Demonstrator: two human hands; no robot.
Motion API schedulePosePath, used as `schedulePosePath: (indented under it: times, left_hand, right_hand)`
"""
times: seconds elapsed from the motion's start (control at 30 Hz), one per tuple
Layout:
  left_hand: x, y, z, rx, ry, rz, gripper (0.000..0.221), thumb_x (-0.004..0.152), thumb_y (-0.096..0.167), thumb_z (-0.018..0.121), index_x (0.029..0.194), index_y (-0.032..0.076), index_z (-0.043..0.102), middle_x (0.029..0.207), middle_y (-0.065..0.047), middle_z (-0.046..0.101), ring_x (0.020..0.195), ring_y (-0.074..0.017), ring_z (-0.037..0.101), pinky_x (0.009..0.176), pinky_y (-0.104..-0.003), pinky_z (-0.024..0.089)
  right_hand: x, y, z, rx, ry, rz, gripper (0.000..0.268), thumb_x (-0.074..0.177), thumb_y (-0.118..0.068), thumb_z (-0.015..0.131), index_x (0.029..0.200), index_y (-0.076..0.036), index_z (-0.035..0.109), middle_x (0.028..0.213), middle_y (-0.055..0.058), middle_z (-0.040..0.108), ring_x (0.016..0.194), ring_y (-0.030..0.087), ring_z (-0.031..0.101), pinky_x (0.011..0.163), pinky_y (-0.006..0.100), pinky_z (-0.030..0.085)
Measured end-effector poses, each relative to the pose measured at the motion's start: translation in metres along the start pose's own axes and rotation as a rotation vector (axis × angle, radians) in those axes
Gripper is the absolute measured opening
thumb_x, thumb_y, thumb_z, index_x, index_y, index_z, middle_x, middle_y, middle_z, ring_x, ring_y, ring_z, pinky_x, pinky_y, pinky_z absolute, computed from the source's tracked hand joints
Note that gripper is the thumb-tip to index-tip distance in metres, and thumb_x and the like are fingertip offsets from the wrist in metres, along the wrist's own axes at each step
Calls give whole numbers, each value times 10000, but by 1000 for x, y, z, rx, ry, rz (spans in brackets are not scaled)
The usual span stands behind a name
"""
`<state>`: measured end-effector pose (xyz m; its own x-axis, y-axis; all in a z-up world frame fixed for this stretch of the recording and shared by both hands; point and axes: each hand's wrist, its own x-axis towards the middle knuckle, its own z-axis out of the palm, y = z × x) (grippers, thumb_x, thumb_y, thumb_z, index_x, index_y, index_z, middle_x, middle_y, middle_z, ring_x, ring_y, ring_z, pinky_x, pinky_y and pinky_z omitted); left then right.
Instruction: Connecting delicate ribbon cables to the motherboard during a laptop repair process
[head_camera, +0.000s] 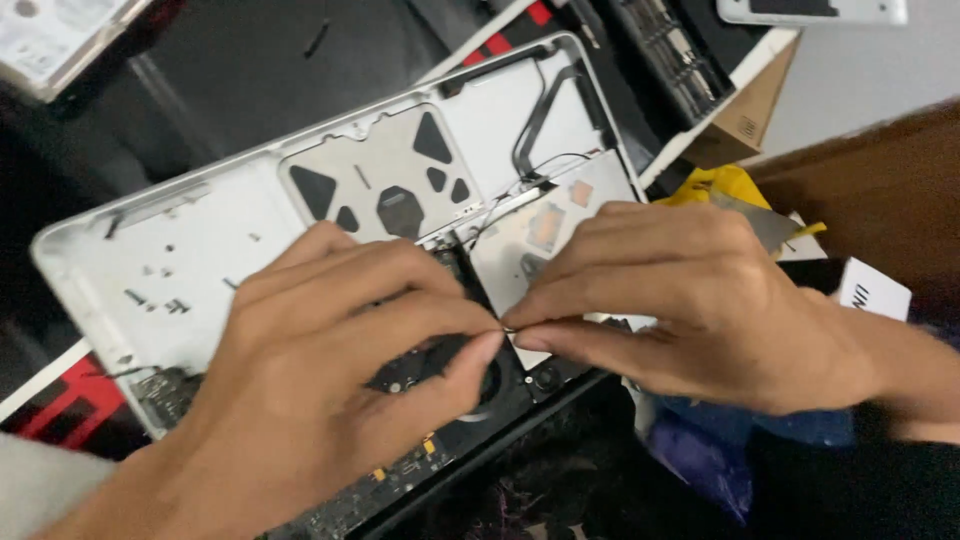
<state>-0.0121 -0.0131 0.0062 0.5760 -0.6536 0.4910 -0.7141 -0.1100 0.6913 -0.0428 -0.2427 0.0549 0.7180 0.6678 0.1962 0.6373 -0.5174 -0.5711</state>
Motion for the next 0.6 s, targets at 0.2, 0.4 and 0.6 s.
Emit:
schedulePosePath:
  times: [0.2, 0.4, 0.6]
  left_hand:
    - [6, 11, -4, 5, 49, -146, 40, 890, 101, 777, 867, 79, 752, 797, -20, 702, 666, -112, 625, 661, -305, 394]
    - [13, 19, -5, -88, 104, -236, 38, 868, 37, 753, 838, 17, 763, 778, -70, 712, 627, -119, 624, 598, -212, 501]
    - [12, 16, -4, -150, 92, -303, 59, 881, 31, 724, 847, 19, 770, 786, -66, 713, 622, -116, 630, 590, -213, 530]
  right_hand:
    - [5, -2, -17, -29, -30, -75, 154, 934, -57, 778, 1057, 26, 737, 896, 119, 763, 780, 229, 728, 708, 354, 538]
    - [6, 0, -21, -202, 12, -164, 74, 1009, -42, 733, 1037, 26, 723, 913, 125, 741, 798, 251, 700, 706, 391, 482]
    - [7, 1, -15, -327, 65, -248, 100, 1050, -98, 693, 1035, 0, 710, 883, 112, 704, 774, 241, 666, 701, 386, 454]
